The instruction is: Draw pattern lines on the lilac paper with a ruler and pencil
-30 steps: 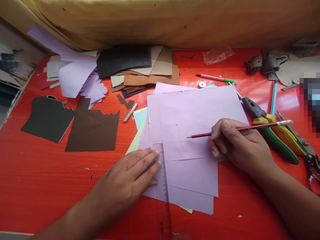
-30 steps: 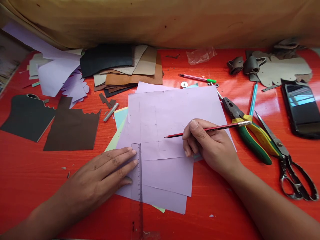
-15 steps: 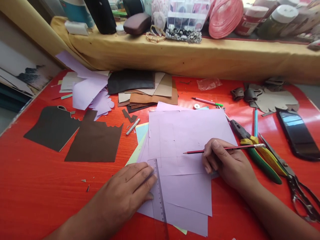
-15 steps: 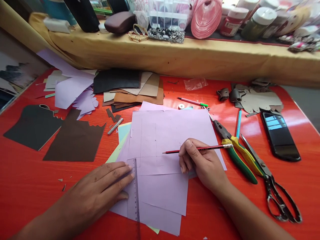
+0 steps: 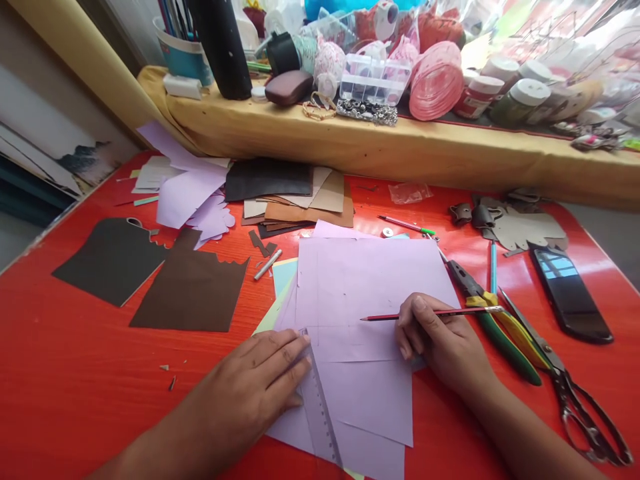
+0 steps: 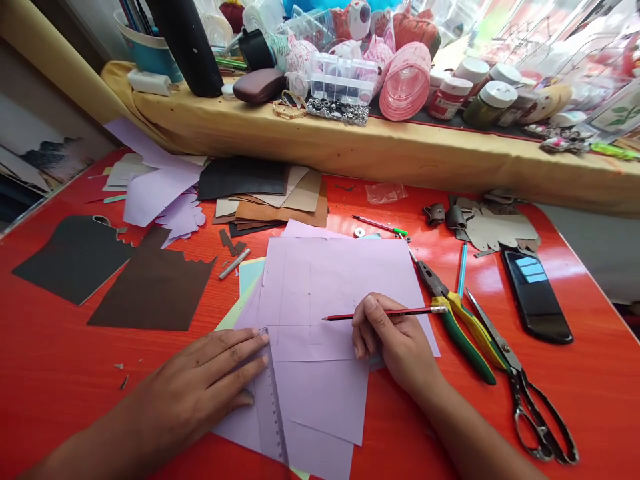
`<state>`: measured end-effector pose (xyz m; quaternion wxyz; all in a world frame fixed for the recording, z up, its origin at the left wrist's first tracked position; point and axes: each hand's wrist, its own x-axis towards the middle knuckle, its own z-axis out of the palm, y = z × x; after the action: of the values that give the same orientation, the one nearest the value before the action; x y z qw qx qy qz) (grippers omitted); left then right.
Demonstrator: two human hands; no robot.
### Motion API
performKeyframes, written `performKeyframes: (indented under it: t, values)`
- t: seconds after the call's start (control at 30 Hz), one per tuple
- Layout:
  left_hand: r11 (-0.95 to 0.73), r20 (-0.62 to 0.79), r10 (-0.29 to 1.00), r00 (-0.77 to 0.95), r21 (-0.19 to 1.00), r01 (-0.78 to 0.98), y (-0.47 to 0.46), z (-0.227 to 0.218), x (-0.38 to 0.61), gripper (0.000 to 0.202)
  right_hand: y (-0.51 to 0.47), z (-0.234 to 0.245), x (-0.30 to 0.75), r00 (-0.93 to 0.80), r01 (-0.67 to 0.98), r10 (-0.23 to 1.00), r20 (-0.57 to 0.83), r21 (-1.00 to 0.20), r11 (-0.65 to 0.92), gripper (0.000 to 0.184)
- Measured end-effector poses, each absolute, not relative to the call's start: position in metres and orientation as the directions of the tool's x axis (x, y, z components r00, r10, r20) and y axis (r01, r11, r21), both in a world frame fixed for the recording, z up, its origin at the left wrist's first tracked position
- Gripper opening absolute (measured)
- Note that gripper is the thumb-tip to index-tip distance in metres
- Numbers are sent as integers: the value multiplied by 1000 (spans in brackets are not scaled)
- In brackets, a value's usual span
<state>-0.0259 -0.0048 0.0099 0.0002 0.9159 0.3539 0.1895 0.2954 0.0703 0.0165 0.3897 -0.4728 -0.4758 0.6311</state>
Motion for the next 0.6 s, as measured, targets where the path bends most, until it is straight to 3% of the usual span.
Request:
performKeyframes:
  t: [0.6]
  values:
    - [-661,370,709,600,53,748,-7,2,-16,18,70,11,297,-256,-54,946,-197,-975,-218,50]
